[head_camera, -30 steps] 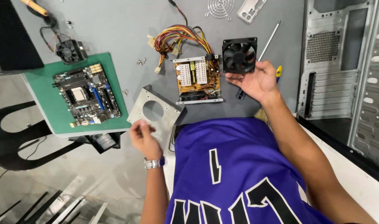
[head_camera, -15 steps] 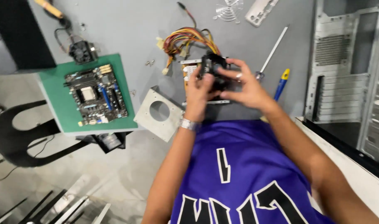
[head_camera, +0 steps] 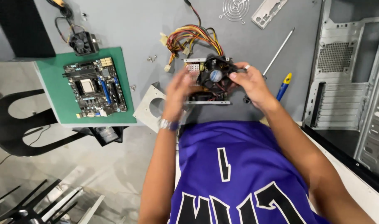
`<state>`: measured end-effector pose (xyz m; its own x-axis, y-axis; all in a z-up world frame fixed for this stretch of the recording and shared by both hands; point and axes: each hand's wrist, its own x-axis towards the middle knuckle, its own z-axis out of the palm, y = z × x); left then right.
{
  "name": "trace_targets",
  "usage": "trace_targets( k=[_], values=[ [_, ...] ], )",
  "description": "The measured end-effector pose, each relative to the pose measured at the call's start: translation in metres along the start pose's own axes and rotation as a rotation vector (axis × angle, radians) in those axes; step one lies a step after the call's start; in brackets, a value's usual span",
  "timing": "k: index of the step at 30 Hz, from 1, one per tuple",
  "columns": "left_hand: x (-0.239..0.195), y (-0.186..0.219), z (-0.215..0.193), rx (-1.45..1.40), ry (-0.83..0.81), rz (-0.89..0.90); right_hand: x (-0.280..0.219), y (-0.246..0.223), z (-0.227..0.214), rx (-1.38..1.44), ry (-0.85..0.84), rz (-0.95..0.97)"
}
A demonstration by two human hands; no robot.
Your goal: The person assembles a computer power supply unit by attaching a fan and a metal cover plate. They use a screwdriver to secure screws, align the fan, and fasten the cover plate to the power supply casing.
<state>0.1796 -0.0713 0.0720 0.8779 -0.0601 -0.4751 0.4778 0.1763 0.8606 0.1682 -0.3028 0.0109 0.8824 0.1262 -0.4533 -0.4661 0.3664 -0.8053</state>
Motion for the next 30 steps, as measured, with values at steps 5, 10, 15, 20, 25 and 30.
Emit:
trace_targets(
  k=[5, 10, 15, 20, 25, 30],
  values=[
    [0.001, 0.018, -0.108, 0.766, 0.306, 0.065, 0.005, -0.008, -0.011, 0.083, 0.075, 0.015],
    [-0.004, -0.003, -0.165, 1.223, 0.139, -0.519, 0.006, -0.017, -0.012, 0.095, 0.07, 0.061],
    [-0.009, -0.036, -0.185, 1.117, 0.1, -0.488, 0.008, -0.015, -0.016, 0.087, 0.063, 0.063],
    [-0.03, -0.029, -0.175, 1.217, 0.103, -0.429, 0.012, -0.008, -0.021, 0.086, 0.041, 0.067],
    [-0.065, 0.028, -0.157, 1.261, 0.154, -0.323, 0.009, -0.013, -0.023, 0.088, 0.026, 0.067],
    [-0.091, 0.113, -0.098, 1.266, 0.185, 0.117, 0.019, -0.025, -0.02, -0.053, -0.085, 0.076]
  ],
)
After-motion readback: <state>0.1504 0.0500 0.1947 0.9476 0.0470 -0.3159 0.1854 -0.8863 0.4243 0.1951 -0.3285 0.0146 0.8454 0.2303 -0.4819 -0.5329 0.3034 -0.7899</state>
